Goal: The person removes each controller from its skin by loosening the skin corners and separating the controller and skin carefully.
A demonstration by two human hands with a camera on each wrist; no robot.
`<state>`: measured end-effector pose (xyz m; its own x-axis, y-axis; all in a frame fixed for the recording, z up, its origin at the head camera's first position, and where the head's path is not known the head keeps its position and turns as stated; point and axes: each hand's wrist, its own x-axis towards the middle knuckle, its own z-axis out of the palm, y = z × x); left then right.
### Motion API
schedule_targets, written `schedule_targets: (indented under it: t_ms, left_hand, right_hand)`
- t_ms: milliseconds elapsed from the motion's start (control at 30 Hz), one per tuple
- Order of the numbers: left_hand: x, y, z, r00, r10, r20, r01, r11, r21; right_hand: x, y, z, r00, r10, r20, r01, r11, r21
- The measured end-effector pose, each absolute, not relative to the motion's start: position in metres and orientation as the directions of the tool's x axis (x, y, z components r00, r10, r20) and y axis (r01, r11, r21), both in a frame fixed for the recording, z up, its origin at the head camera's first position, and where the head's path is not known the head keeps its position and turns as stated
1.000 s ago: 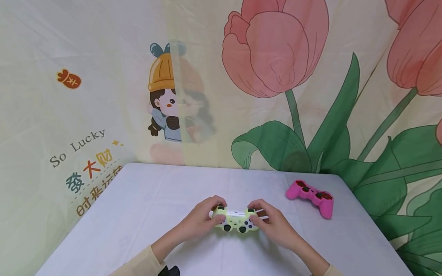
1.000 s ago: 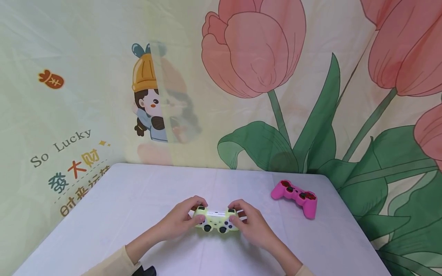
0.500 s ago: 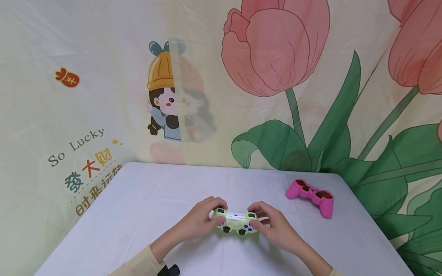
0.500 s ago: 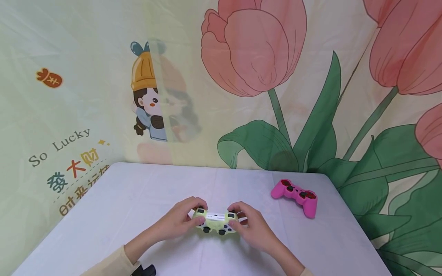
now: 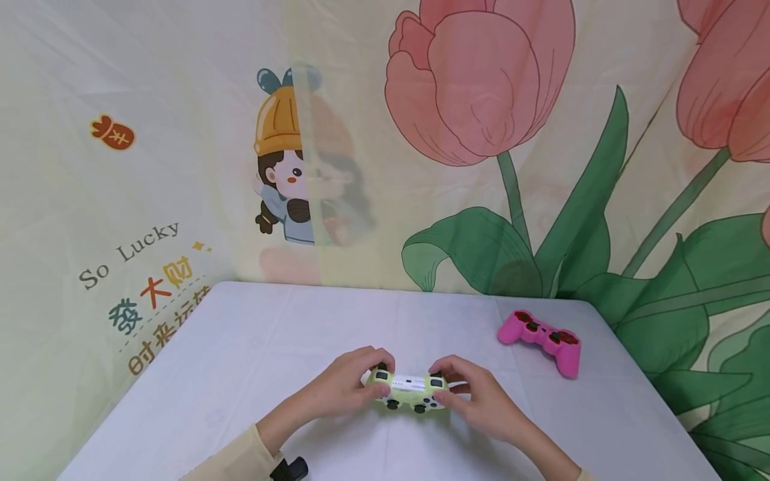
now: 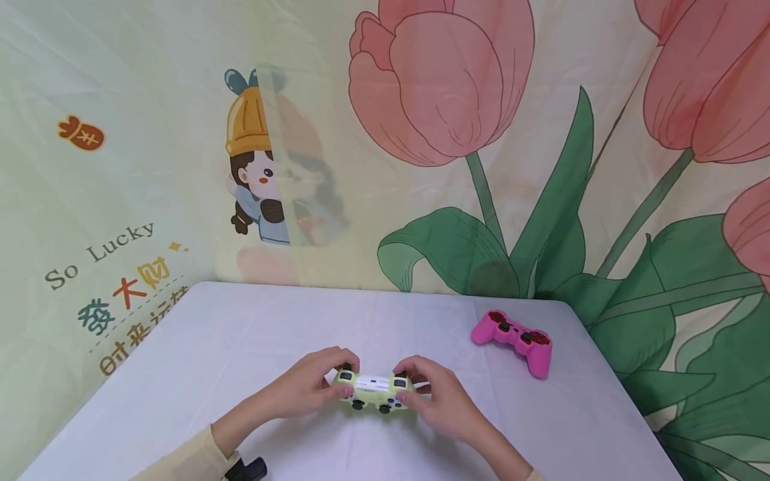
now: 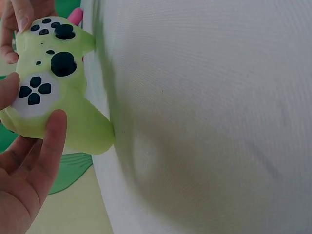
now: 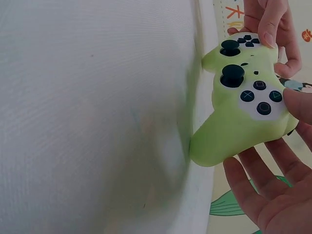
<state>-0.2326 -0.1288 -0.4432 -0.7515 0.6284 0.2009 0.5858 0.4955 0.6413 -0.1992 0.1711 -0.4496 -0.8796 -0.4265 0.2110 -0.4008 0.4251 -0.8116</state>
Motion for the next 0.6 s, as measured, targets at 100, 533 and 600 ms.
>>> schedule_targets:
  t_ms: [100, 533, 600]
  left_hand:
    - [-0.2327, -0.1282, -0.4415, -0.744, 0.635, 0.207, 0.606, 0.512, 0.608]
    - [-0.2254, -0.1268, -0.4425, -0.742, 0.633, 0.219, 0.639, 0.569, 0.518]
    - [-0.2247, -0.1271, -0.4430, -0.740, 0.635, 0.222, 0.642, 0.569, 0.514]
  right_hand:
    - [-0.1976, 0.1719, -0.4482, -0.876, -0.434, 0.209, -0.399, 0.410, -0.820]
    - [-0.1986, 0.1760, -0.4481, -0.854, -0.488, 0.182, -0.423, 0.447, -0.788]
    - [-0.2012, 0.1762, -0.4473, -0.835, -0.518, 0.183, -0.445, 0.441, -0.780]
